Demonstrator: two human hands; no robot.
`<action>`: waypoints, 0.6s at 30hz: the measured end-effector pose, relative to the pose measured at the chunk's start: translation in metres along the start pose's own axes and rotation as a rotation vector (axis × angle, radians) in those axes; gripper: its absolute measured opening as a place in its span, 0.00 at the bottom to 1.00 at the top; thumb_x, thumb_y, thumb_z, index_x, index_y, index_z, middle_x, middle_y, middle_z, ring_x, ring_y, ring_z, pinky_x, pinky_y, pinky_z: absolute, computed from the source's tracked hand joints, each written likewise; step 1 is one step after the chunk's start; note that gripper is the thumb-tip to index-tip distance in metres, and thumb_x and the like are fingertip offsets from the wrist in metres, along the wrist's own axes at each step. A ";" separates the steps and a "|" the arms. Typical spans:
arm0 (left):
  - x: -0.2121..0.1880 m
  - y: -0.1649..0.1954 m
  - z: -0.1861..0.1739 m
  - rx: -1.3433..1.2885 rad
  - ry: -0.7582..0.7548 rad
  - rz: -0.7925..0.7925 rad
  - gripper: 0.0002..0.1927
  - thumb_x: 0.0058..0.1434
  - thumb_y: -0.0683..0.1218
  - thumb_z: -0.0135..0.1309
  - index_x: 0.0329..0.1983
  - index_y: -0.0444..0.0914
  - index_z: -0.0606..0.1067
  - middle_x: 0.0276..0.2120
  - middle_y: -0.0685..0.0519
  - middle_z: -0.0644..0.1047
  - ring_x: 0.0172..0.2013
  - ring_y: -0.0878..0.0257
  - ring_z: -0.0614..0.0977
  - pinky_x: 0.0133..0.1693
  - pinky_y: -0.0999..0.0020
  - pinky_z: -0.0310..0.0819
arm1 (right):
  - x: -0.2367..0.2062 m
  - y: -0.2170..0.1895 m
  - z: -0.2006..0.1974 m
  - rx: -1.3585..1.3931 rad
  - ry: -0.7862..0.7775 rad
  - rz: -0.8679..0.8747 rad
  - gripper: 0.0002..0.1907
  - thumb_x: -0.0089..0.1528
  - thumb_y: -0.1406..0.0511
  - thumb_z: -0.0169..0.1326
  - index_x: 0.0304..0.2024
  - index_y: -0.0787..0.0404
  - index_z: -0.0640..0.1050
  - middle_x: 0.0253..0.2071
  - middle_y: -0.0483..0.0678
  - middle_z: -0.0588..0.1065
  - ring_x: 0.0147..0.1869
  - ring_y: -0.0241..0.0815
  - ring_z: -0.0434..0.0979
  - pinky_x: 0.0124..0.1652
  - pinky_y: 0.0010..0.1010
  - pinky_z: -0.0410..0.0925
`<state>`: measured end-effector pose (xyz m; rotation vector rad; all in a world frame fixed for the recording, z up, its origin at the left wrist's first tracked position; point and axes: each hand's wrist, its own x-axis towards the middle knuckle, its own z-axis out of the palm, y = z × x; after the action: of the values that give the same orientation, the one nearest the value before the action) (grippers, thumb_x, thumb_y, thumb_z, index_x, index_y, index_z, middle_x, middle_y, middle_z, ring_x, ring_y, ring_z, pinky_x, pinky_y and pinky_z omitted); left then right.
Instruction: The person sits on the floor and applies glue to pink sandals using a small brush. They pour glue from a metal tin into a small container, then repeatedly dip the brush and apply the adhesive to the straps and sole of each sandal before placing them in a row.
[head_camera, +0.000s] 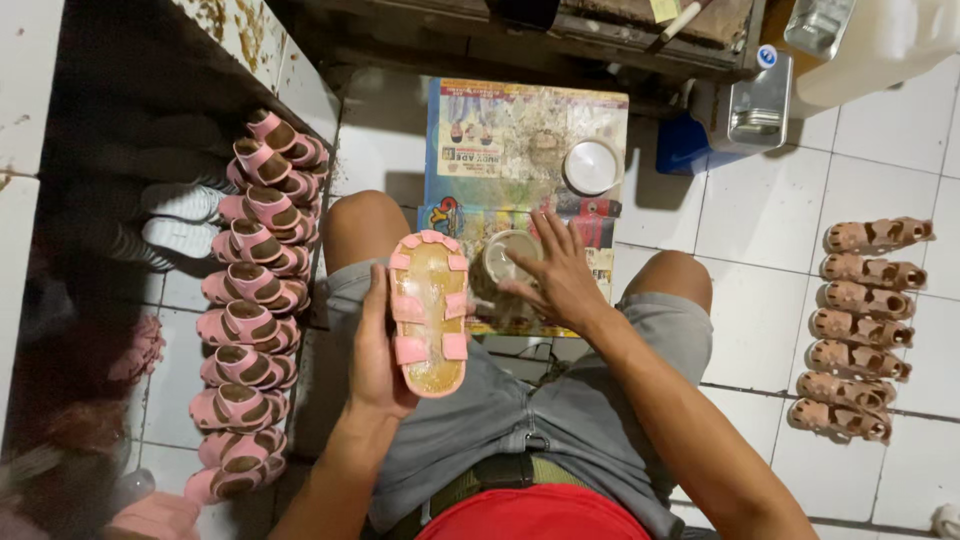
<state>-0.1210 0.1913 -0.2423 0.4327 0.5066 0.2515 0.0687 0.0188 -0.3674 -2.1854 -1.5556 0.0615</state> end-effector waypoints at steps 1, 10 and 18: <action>-0.002 0.000 0.000 -0.027 -0.066 0.011 0.30 0.75 0.64 0.34 0.67 0.39 0.66 0.52 0.52 0.75 0.43 0.62 0.79 0.42 0.66 0.77 | 0.000 0.001 -0.001 0.038 0.027 -0.015 0.26 0.60 0.54 0.64 0.57 0.60 0.79 0.73 0.65 0.57 0.76 0.68 0.53 0.68 0.57 0.53; 0.001 -0.016 0.005 -0.097 -0.061 -0.078 0.33 0.73 0.68 0.35 0.67 0.40 0.68 0.50 0.52 0.76 0.42 0.63 0.81 0.39 0.67 0.78 | -0.041 -0.044 -0.062 0.955 0.187 0.207 0.22 0.71 0.52 0.51 0.47 0.66 0.81 0.72 0.58 0.66 0.79 0.57 0.62 0.76 0.50 0.55; 0.006 -0.040 0.042 -0.009 -0.071 -0.260 0.33 0.72 0.64 0.37 0.66 0.37 0.69 0.51 0.52 0.78 0.45 0.65 0.81 0.47 0.69 0.78 | -0.027 -0.120 -0.097 0.630 0.398 0.120 0.41 0.67 0.36 0.36 0.59 0.63 0.71 0.76 0.65 0.49 0.80 0.68 0.50 0.76 0.64 0.43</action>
<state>-0.0896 0.1443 -0.2299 0.3613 0.4867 -0.0118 -0.0190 -0.0073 -0.2402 -1.6590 -1.0062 0.1253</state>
